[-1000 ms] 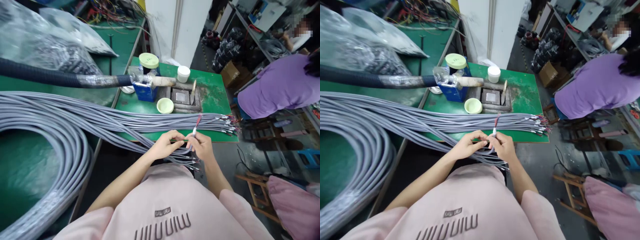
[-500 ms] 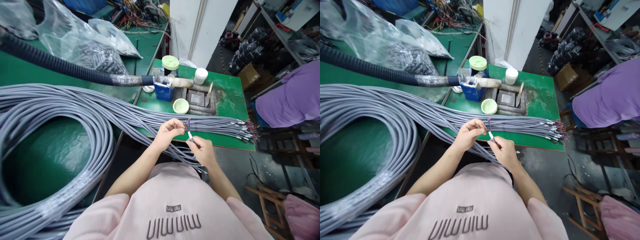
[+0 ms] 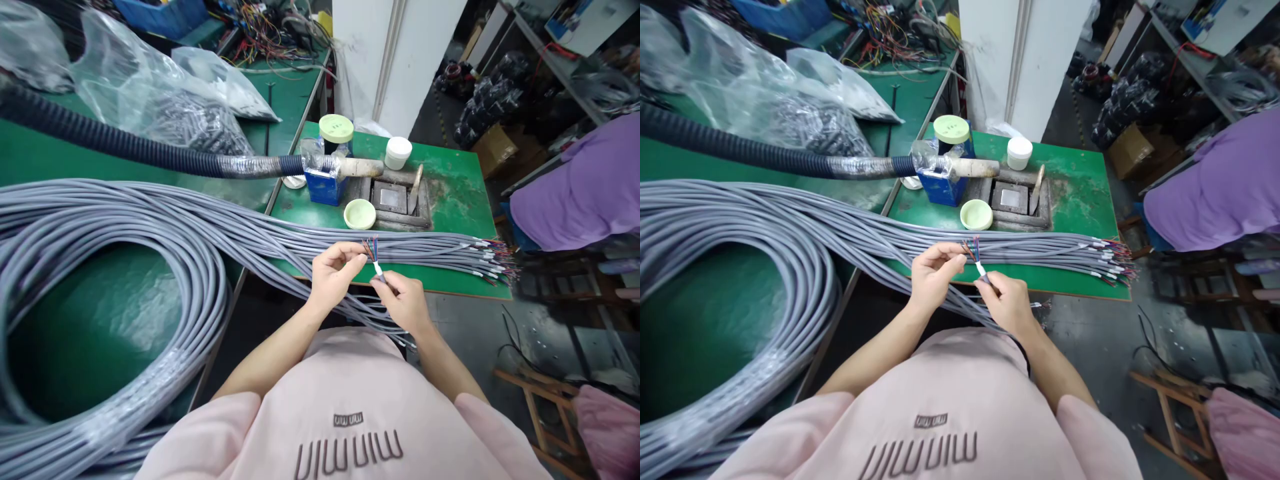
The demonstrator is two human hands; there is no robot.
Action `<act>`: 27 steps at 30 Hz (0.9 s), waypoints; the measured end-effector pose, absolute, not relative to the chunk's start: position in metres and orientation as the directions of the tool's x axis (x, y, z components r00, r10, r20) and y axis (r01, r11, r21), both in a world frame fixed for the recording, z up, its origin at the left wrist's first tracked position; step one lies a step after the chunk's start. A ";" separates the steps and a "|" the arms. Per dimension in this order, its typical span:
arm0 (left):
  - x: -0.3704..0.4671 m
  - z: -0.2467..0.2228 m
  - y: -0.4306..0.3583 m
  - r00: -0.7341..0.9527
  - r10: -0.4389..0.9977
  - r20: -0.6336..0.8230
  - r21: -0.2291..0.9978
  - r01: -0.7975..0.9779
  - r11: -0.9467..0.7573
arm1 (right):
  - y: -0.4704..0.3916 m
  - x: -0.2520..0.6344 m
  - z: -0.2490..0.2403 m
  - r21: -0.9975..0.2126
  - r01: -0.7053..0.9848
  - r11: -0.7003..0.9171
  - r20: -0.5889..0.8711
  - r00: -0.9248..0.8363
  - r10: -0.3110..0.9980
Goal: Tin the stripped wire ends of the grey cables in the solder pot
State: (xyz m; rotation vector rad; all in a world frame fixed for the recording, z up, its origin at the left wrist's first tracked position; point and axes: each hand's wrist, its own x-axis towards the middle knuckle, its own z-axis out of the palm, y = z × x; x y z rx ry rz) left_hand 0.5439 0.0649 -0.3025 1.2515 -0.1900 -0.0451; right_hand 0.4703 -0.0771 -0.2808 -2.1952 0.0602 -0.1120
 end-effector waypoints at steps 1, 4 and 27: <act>0.544 -0.302 0.065 0.985 -0.136 0.107 0.948 -0.059 0.314 | -0.077 0.471 -0.281 -0.809 -0.002 -0.587 0.058 0.995 -0.084; 0.544 -0.302 0.064 0.985 -0.143 0.101 0.951 -0.053 0.305 | -0.077 0.472 -0.281 -0.802 -0.003 -0.598 0.055 0.995 -0.079; 0.542 -0.310 0.058 0.892 0.037 0.450 0.890 -0.451 0.067 | -0.078 0.478 -0.285 -0.915 -0.123 -0.385 -0.072 0.987 -0.143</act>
